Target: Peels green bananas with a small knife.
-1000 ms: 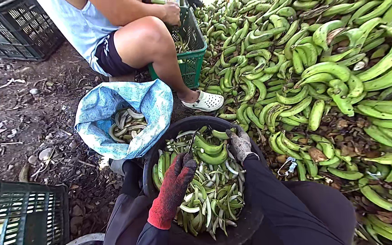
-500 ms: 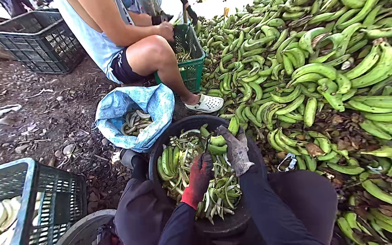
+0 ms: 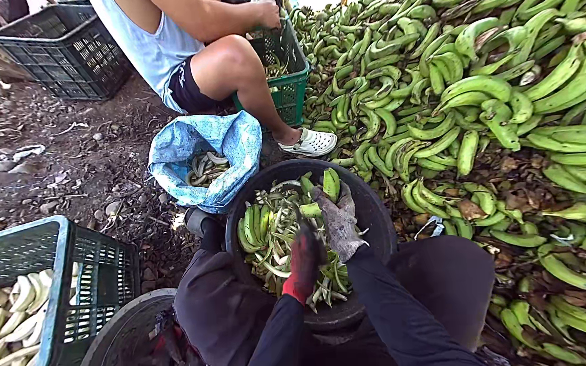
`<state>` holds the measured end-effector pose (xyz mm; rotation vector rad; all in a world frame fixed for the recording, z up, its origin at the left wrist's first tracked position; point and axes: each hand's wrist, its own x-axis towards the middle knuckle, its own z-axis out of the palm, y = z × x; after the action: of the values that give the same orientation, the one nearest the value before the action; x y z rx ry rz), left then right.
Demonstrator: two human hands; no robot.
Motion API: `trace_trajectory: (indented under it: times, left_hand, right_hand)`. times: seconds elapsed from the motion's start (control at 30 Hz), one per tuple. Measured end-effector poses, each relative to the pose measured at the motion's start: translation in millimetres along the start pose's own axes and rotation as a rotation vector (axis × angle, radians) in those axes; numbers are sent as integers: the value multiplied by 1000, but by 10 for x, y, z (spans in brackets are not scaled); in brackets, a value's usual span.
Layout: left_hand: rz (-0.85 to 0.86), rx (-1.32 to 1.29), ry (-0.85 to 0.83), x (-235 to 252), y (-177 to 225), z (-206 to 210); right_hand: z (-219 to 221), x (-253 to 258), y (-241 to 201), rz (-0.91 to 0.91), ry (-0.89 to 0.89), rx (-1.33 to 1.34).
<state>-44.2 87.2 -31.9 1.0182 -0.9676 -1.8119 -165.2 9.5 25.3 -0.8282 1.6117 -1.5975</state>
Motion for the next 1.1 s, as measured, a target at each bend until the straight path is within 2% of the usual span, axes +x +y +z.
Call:
trace_trajectory:
  times: [0.03, 0.07, 0.1, 0.17, 0.23, 0.37, 0.5, 0.63, 0.73, 0.83, 0.93, 1.03, 1.1]
  left_hand:
    - [-233, -39, -61, -102, -495, -130]
    - [-394, -115, -100, -168, -847, -190]
    - [-471, -178, -107, -172, -987, -208]
    - [-497, -177, -48, -293, -854, -212]
    - [-420, -68, 15, -173, -423, -206]
    - [-103, 293, -10, 150, 332, -356]
    - [273, 982, -159, 413, 817, -470]
    - [398, 1409, -276, 524, 1213, -402]
    - [423, 1501, -334, 580, 1306, -370]
    - [400, 1487, -343, 658, 1313, -358]
    - [387, 1439, -346, 735, 1280, -370]
    - [413, 1409, -295, 813, 1210, -395]
    - [414, 1399, -207, 883, 1155, -415]
  right_hand:
    - [34, -61, -24, -14, -37, 54]
    - [41, -41, -67, -21, -75, 98]
    - [52, 55, -104, -14, -96, 149]
    - [-36, 129, 13, 89, -98, 211]
    - [-138, 225, 159, 182, -110, 272]
    - [-253, 397, 178, 296, -168, 271]
    - [-313, 415, -5, 235, -238, 216]
    - [-352, 484, -269, 302, -343, 170]
    - [-367, 529, -382, 327, -395, 110]
    - [-375, 538, -461, 310, -456, 60]
    - [-373, 553, -435, 311, -495, 149]
    - [-366, 481, -461, 315, -467, 167]
    - [-350, 381, -384, 241, -428, 58]
